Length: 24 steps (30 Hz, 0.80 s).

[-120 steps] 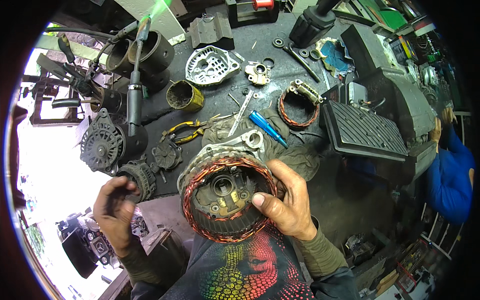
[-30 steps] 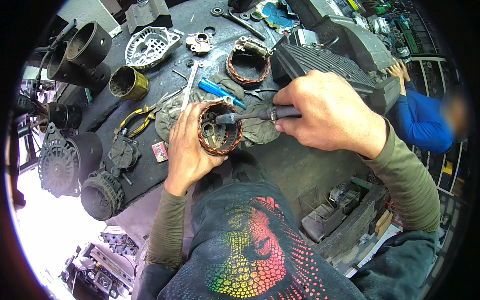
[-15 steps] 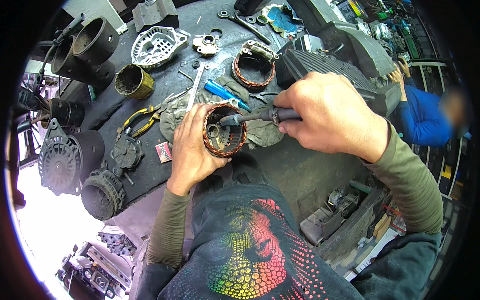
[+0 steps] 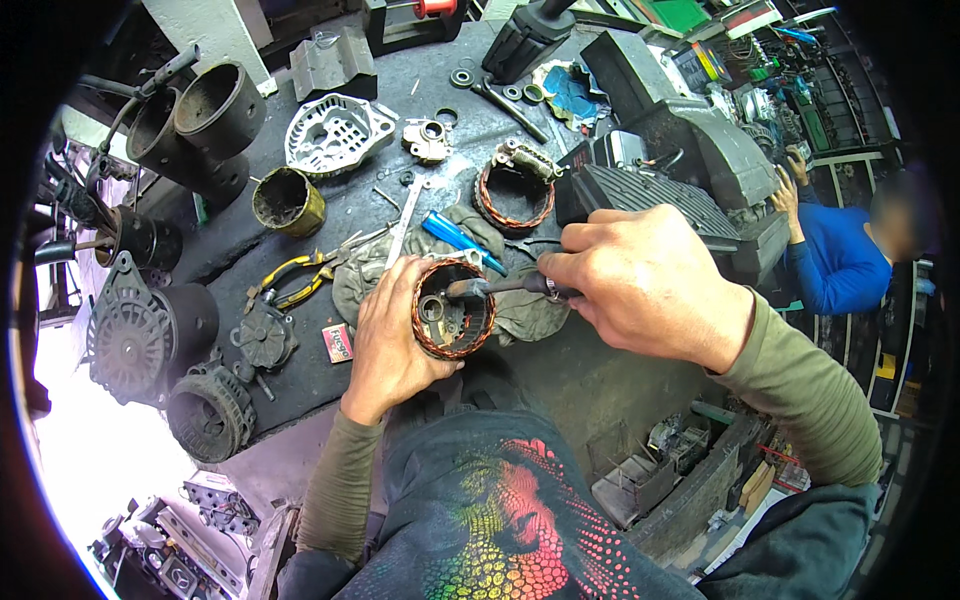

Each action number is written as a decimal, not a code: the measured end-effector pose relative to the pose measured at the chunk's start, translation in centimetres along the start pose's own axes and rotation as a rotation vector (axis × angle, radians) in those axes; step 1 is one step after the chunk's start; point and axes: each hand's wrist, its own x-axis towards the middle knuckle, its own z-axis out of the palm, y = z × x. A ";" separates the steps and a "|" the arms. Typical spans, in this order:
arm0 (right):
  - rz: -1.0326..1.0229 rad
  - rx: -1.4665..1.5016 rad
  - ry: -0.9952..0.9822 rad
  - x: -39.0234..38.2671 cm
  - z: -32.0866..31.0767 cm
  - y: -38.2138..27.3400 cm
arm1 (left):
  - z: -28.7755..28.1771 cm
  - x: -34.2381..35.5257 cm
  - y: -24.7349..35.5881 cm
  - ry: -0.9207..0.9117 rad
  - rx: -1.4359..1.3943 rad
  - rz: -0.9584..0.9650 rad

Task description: The person works at a cluttered workbench in a workshop, using a hammer and a screwdriver to adjust and clean a cylindrical copper-wound electrical component. They repeatedly tap the component and scrape its interior while another person works nearby.

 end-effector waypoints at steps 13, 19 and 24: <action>-0.243 -0.297 0.023 1.0 -0.4 -0.3 | -0.4 -0.2 -0.9 0.030 -0.027 0.040; -0.185 -0.248 0.001 1.4 -0.5 -0.2 | -0.4 -0.2 -1.1 0.026 -0.031 0.031; -0.346 -0.429 0.056 1.3 -0.1 -0.9 | -0.4 -0.3 -1.2 0.027 -0.032 0.034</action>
